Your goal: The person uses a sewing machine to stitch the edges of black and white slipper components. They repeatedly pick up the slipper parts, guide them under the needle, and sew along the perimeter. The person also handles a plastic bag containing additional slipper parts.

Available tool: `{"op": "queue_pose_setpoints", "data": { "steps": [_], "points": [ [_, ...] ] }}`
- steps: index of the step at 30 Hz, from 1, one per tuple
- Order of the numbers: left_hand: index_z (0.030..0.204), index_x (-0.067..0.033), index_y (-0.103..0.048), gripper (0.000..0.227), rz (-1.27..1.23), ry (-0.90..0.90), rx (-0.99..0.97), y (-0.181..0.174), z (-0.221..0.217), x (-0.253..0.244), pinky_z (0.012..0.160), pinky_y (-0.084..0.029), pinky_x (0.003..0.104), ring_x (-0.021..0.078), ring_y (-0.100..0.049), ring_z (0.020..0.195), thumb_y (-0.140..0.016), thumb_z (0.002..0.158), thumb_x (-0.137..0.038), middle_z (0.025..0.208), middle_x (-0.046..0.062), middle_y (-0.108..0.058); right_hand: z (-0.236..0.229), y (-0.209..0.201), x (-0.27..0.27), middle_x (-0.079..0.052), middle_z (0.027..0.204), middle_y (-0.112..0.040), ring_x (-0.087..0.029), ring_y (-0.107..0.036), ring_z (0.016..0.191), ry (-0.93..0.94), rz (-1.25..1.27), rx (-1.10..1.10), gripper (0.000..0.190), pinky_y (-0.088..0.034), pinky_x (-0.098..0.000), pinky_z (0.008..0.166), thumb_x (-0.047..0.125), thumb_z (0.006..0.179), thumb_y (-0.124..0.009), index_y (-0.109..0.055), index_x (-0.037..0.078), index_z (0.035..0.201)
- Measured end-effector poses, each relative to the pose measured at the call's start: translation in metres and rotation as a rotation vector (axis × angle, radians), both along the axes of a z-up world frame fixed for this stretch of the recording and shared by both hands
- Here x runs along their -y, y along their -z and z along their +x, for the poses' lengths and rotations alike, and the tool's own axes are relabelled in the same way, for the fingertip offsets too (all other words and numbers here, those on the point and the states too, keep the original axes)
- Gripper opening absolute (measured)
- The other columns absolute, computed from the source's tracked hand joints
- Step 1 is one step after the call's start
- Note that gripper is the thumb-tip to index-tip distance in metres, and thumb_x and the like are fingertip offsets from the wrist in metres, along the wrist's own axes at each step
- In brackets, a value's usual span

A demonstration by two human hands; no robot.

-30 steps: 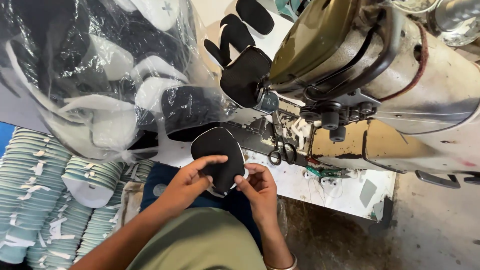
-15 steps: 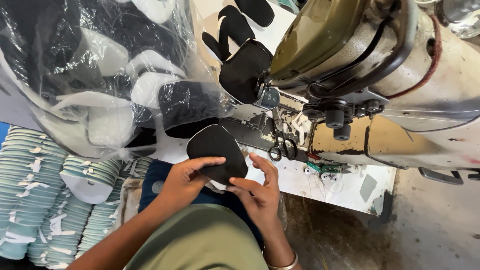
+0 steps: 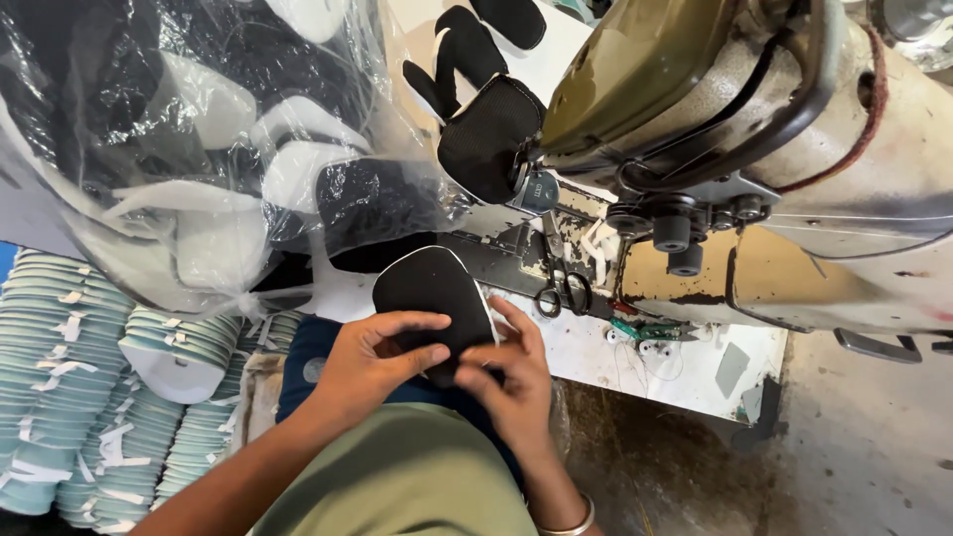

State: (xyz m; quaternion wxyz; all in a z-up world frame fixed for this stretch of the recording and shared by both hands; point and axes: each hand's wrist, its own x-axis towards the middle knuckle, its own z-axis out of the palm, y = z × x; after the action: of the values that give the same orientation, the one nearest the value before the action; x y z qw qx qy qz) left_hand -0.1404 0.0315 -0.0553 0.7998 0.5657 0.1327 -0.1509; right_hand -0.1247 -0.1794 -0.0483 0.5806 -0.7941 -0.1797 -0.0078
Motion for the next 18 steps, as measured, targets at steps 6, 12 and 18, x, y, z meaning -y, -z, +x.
{"op": "queue_pose_setpoints", "data": {
  "steps": [6,12,18],
  "points": [
    [0.129,-0.0050,-0.071,0.042,0.034,0.008,0.239,-0.013,0.007,0.002,0.084,-0.059,0.028,0.0112,-0.070,0.102,-0.076,0.088,0.001,0.120,0.009,-0.069,0.010,-0.007,0.001,-0.008,0.099,-0.067,-0.011,-0.066,0.083,0.077,0.526,-0.611,0.058,-0.055,-0.0260,0.076,0.000,0.089,-0.078,-0.050,0.002,0.140],
    [0.142,-0.0123,-0.061,0.060,0.132,0.198,0.423,-0.027,0.028,0.007,0.096,-0.058,0.031,0.0172,-0.069,0.114,-0.078,0.085,0.000,0.130,0.011,-0.071,0.024,-0.014,0.009,-0.002,0.102,-0.066,-0.008,-0.063,0.092,0.079,0.419,-0.534,0.049,-0.052,-0.0235,0.084,0.002,0.094,-0.074,-0.058,0.001,0.140],
    [0.143,-0.0164,-0.060,0.062,0.248,0.183,0.318,-0.046,0.052,0.030,0.094,-0.061,0.032,0.0211,-0.069,0.117,-0.077,0.085,-0.002,0.134,0.012,-0.067,0.080,-0.034,0.004,-0.002,0.098,-0.074,-0.006,-0.065,0.086,0.278,0.284,-0.504,0.021,-0.052,-0.0218,0.079,0.008,0.096,-0.073,-0.075,-0.002,0.114]
  ]
}}
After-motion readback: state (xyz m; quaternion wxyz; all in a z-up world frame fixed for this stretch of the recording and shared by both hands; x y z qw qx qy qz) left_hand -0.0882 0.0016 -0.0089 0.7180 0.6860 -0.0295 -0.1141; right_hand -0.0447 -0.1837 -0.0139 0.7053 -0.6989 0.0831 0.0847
